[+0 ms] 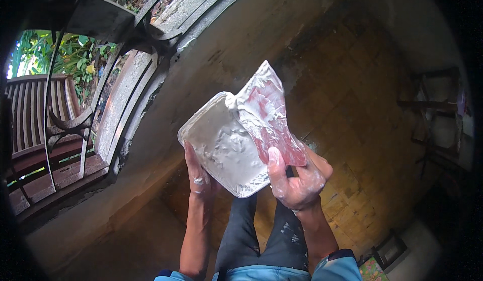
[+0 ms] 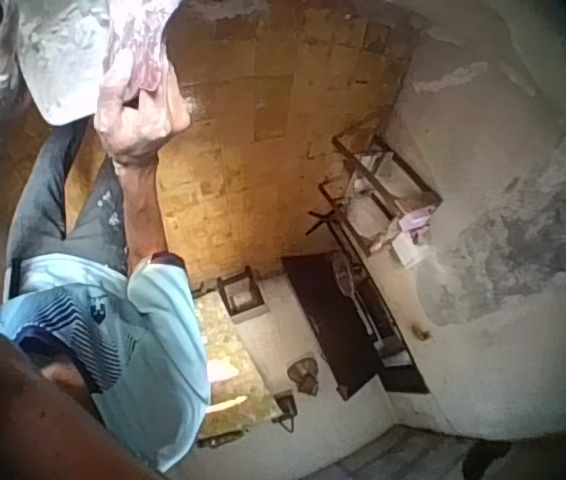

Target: The person applies wall putty to a wall and ceiling, then smooths it with a scraper.

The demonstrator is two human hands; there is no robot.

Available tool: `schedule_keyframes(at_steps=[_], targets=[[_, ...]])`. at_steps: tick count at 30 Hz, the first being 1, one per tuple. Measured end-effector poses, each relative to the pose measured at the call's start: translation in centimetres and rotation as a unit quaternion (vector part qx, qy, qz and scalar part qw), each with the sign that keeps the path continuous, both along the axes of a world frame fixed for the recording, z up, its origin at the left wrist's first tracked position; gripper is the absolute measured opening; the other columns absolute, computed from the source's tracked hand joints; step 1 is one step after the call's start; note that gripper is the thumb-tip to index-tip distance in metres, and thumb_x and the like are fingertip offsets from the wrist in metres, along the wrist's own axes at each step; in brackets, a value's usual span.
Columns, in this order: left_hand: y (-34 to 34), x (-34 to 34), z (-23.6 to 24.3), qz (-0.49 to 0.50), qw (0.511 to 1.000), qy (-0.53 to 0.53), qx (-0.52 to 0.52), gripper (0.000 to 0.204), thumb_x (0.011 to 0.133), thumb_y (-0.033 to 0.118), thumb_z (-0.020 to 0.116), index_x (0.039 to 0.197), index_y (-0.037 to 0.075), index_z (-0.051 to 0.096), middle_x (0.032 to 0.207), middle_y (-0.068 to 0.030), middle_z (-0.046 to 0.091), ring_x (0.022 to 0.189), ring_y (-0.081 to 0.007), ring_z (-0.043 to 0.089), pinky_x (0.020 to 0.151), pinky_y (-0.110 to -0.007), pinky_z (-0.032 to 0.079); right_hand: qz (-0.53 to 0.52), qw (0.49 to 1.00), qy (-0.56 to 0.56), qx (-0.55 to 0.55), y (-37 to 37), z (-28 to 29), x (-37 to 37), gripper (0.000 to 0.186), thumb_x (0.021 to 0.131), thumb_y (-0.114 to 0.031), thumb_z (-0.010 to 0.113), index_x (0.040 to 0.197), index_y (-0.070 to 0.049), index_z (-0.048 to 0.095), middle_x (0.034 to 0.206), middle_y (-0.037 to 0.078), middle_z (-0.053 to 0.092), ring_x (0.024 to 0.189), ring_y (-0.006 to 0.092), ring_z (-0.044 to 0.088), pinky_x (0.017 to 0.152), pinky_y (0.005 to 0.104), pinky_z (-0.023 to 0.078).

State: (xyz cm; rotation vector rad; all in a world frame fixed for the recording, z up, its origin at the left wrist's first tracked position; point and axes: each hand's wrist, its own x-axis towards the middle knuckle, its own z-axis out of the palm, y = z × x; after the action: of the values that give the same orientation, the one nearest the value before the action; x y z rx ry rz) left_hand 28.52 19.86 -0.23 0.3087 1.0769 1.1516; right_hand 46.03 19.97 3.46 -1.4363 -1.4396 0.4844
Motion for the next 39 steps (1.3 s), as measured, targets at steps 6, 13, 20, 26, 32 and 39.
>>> schedule_keyframes(at_steps=[6,13,20,26,32,39], targets=[[1.6,2.0,-0.6,-0.011,1.000,-0.008,-0.023,0.071,0.094,0.057,0.037,0.140,0.003,0.030,0.132,-0.0143,0.048,0.117,-0.0260,0.052,0.100,-0.041,0.042,-0.015,0.986,0.145,-0.079,1.5,-1.5,3.2,0.018,0.079,-0.010,0.063,0.088,0.005,0.065,0.079,0.008,0.065,0.070,0.0119,0.056,0.066,0.0267,0.045],[4.4,3.1,-2.1,0.015,0.999,-0.028,-0.023,0.074,0.089,0.064,0.041,0.139,0.010,0.036,0.132,-0.0102,0.047,0.117,-0.0259,0.049,0.100,-0.043,0.041,-0.012,0.879,0.466,-0.102,3.3,-4.5,5.3,0.023,0.084,-0.010,0.057,0.100,0.006,0.061,0.097,0.010,0.063,0.086,0.0151,0.059,0.078,0.0312,0.048],[5.3,-0.2,-5.1,0.095,0.989,-0.109,0.011,0.069,0.091,0.060,0.041,0.135,0.006,0.040,0.125,-0.0128,0.055,0.109,-0.0269,0.057,0.095,-0.043,0.047,-0.065,0.847,0.518,-0.094,9.8,-9.2,4.9,0.023,0.090,-0.015,0.058,0.103,0.003,0.059,0.097,0.009,0.063,0.081,0.0155,0.062,0.069,0.0331,0.055],[4.4,-2.2,-4.4,0.147,0.983,-0.111,0.019,0.061,0.094,0.052,0.041,0.133,0.006,0.042,0.121,-0.0118,0.057,0.103,-0.0252,0.060,0.087,-0.041,0.052,-0.167,0.968,0.166,-0.085,15.5,-17.9,-1.3,0.036,0.090,-0.024,0.059,0.067,0.004,0.060,0.054,0.012,0.052,0.051,0.0170,0.055,0.050,0.0363,0.042],[3.1,-5.4,-4.5,0.157,0.984,-0.074,0.028,0.060,0.095,0.052,0.039,0.132,0.006,0.043,0.117,-0.0104,0.059,0.099,-0.0231,0.062,0.084,-0.039,0.054,-0.097,0.991,0.087,-0.027,15.9,-20.9,-12.5,0.017,0.075,-0.010,0.065,0.088,0.001,0.066,0.070,0.020,0.061,0.062,0.0370,0.061,0.057,0.0411,0.050],[2.6,-7.7,-3.5,0.169,0.985,-0.001,0.035,0.064,0.094,0.055,0.039,0.135,0.006,0.040,0.120,-0.0098,0.057,0.099,-0.0221,0.061,0.082,-0.037,0.054,-0.097,0.974,0.198,0.051,11.0,-19.1,-17.5,0.014,0.080,-0.013,0.066,0.075,0.000,0.064,0.064,0.018,0.060,0.052,0.0290,0.060,0.051,0.0380,0.048]])
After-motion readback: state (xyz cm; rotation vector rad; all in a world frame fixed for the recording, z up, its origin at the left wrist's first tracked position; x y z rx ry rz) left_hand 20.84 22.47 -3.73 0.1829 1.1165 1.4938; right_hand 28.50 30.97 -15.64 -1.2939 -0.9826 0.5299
